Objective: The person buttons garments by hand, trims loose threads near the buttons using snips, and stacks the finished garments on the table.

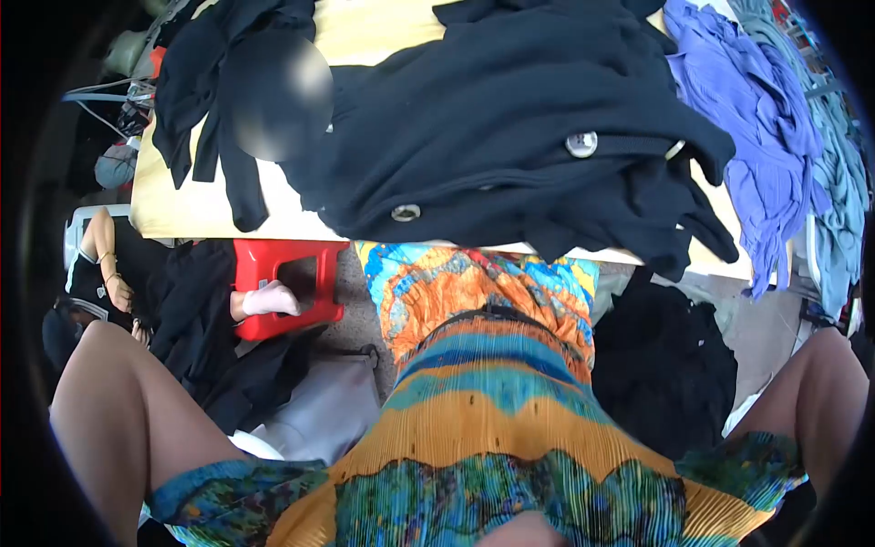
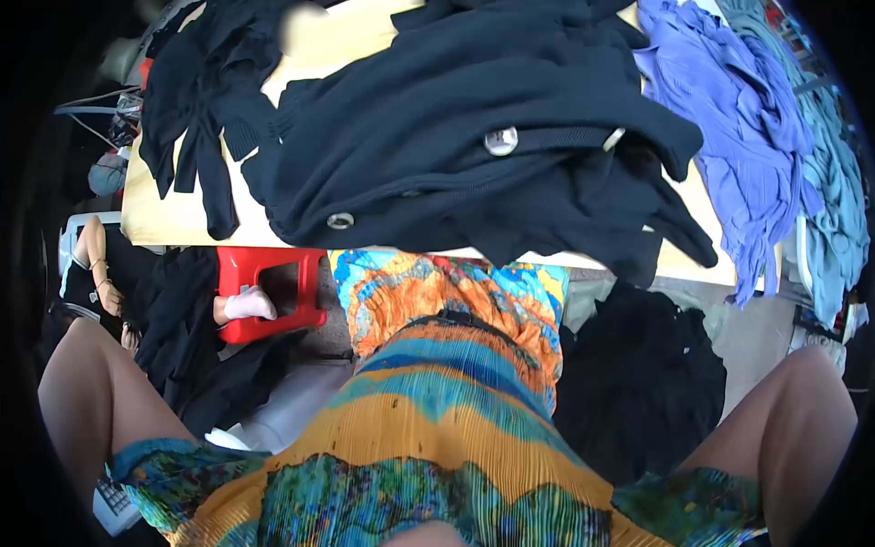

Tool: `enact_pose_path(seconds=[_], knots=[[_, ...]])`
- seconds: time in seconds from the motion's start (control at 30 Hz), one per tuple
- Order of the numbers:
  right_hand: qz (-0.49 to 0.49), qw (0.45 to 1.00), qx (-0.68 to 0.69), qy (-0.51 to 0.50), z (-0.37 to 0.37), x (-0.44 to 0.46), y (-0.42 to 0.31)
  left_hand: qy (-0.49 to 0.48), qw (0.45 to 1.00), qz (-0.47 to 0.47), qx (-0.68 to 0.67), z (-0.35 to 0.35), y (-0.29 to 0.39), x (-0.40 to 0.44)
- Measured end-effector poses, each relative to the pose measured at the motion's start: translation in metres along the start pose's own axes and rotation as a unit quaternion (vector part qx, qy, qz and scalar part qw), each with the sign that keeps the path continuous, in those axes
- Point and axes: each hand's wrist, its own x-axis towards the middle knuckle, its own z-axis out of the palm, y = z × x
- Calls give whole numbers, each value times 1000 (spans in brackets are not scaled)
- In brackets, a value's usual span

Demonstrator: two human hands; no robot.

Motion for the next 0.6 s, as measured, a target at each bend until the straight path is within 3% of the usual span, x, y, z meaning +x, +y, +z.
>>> enact_pose_path(seconds=[0.37,0.6], knots=[[-11,1000,-25,3,2,-10,0,4,996,41,77,-5,3,-4],[-6,998,-40,56,-15,-12,-12,76,976,78,191,-16,15,1]])
